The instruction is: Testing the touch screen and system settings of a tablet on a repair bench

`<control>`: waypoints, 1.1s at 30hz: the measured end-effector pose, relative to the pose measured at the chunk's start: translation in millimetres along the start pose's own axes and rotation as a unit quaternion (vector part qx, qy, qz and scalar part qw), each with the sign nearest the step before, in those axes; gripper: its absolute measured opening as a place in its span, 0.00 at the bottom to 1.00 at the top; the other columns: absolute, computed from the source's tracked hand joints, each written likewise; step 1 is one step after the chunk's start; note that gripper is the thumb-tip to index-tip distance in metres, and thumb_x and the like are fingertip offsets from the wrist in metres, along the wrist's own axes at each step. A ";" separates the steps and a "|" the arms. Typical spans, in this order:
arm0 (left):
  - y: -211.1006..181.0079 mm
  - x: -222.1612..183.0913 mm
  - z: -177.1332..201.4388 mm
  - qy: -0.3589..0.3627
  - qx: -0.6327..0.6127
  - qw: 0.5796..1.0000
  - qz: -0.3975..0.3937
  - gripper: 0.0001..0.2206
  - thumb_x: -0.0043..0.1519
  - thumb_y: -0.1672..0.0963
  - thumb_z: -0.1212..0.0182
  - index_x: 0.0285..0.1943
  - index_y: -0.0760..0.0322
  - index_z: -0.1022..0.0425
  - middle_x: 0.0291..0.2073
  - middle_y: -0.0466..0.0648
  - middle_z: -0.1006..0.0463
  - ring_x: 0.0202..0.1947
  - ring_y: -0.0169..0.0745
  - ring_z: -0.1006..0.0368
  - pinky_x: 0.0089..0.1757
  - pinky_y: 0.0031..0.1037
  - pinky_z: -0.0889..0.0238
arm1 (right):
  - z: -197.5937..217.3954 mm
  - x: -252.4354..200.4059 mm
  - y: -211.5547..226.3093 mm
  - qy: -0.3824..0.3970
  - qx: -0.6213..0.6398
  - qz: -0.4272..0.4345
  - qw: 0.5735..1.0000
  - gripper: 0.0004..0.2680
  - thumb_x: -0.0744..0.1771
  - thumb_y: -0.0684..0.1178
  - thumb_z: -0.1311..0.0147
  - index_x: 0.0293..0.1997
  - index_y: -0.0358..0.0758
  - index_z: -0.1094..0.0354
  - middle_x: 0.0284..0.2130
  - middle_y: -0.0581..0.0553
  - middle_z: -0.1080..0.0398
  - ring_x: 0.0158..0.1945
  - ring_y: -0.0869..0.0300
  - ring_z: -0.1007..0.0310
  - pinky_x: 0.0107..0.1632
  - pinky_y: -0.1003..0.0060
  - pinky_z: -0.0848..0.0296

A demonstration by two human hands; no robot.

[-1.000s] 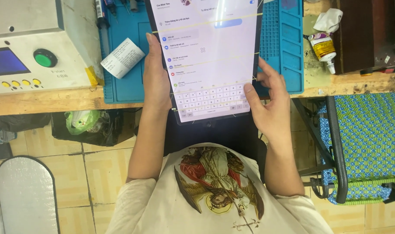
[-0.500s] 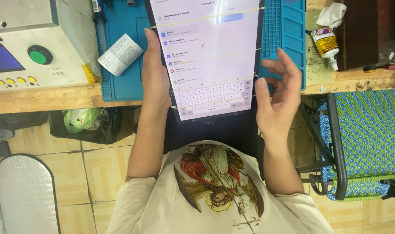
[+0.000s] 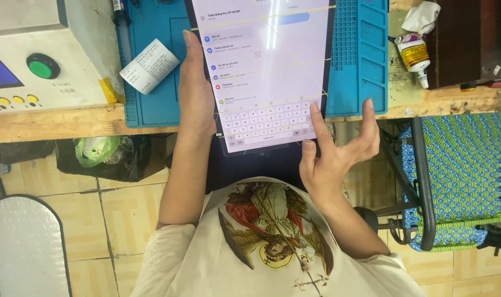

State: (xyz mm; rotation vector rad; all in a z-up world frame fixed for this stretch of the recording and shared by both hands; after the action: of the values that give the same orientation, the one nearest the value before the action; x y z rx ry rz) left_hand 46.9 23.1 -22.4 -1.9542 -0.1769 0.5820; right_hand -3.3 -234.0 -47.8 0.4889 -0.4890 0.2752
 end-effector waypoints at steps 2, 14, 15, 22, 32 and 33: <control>-0.9 -0.2 -0.1 0.002 0.006 1.000 -0.006 0.39 0.59 0.35 0.56 0.70 0.58 0.24 0.65 0.51 0.16 0.67 0.52 0.16 0.61 0.37 0.21 | -0.7 0.1 -1.3 0.000 0.000 0.009 1.000 0.25 0.77 0.69 0.67 0.70 0.57 0.17 0.81 0.34 0.59 0.82 0.43 0.60 0.81 0.42 0.54; -1.5 -1.0 0.8 0.013 0.020 0.999 -0.027 0.38 0.60 0.35 0.57 0.69 0.57 0.23 0.64 0.51 0.15 0.67 0.52 0.16 0.62 0.37 0.22 | -4.3 -3.6 1.9 0.033 -0.005 0.027 0.999 0.27 0.75 0.73 0.70 0.72 0.61 0.19 0.81 0.34 0.61 0.82 0.41 0.62 0.81 0.40 0.56; -1.7 -1.0 0.1 0.020 0.022 0.999 -0.034 0.38 0.61 0.35 0.57 0.69 0.56 0.23 0.64 0.50 0.15 0.67 0.52 0.16 0.62 0.37 0.22 | -7.4 -4.2 2.0 0.060 -0.014 0.029 0.998 0.27 0.75 0.74 0.70 0.73 0.64 0.19 0.81 0.35 0.64 0.83 0.39 0.64 0.81 0.39 0.58; -1.8 -1.7 0.1 0.011 0.022 0.999 -0.029 0.38 0.60 0.35 0.56 0.68 0.56 0.23 0.63 0.50 0.15 0.66 0.51 0.16 0.61 0.36 0.22 | -1.4 -10.7 1.4 0.001 0.019 0.044 0.999 0.28 0.76 0.72 0.73 0.71 0.57 0.21 0.80 0.31 0.56 0.80 0.40 0.57 0.80 0.39 0.51; 0.7 0.5 1.3 0.025 0.006 0.999 -0.039 0.36 0.62 0.35 0.56 0.68 0.56 0.24 0.62 0.50 0.15 0.64 0.49 0.16 0.60 0.35 0.22 | -14.4 -13.0 12.8 0.072 0.013 0.049 0.996 0.28 0.75 0.75 0.74 0.75 0.66 0.25 0.81 0.32 0.64 0.82 0.39 0.63 0.81 0.40 0.59; 0.5 0.4 0.9 0.026 0.001 0.999 -0.038 0.36 0.63 0.36 0.56 0.68 0.57 0.24 0.62 0.50 0.15 0.64 0.48 0.16 0.60 0.34 0.22 | -13.6 -11.2 15.7 0.063 0.012 0.060 0.996 0.28 0.75 0.75 0.73 0.74 0.65 0.23 0.81 0.31 0.63 0.81 0.39 0.63 0.81 0.41 0.58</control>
State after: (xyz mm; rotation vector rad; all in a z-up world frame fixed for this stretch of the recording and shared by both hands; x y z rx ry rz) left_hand 46.7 23.7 -23.3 -1.9507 -0.2167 0.4802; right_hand -13.4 -215.3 -58.0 0.4628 -0.3938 0.4251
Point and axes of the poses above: each hand's wrist, its own x-axis towards the middle knuckle, its own z-axis out of the back of the hand, y = z × x, the point moved 5 cm from there along x, towards the middle knuckle
